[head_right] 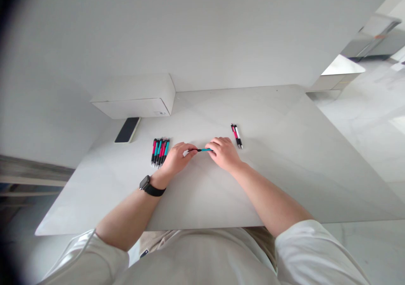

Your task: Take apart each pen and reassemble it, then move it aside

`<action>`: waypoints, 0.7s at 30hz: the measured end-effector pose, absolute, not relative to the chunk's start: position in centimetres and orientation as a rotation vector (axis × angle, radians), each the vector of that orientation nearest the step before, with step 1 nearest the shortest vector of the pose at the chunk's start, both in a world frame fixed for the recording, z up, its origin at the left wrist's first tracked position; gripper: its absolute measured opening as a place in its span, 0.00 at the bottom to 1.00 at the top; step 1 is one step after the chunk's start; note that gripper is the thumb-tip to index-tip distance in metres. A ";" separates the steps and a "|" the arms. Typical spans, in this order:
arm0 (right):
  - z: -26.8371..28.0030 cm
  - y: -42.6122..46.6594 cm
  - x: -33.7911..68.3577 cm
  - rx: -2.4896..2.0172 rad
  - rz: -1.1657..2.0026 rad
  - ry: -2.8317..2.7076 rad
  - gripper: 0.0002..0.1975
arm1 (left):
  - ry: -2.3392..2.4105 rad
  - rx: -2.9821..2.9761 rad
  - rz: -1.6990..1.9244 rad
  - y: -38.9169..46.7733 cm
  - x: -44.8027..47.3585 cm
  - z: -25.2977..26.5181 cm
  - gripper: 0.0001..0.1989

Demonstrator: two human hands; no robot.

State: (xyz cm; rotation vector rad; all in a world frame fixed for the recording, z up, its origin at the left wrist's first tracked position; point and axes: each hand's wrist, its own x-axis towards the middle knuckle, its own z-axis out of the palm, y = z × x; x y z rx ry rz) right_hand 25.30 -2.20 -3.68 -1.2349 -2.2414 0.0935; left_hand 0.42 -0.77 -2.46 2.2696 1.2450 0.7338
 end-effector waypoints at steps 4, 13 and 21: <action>-3.6 -2.2 25.3 -1.224 0.065 -2.257 0.06 | 1.250 2.254 0.711 -0.8 0.4 -2.3 0.09; -3.4 -2.3 25.3 -1.177 0.013 -2.271 0.06 | 1.203 2.114 0.703 -0.8 0.5 -2.3 0.16; -3.8 -2.2 25.3 -1.183 0.137 -2.235 0.04 | 1.170 2.140 0.868 -0.6 0.1 -3.4 0.11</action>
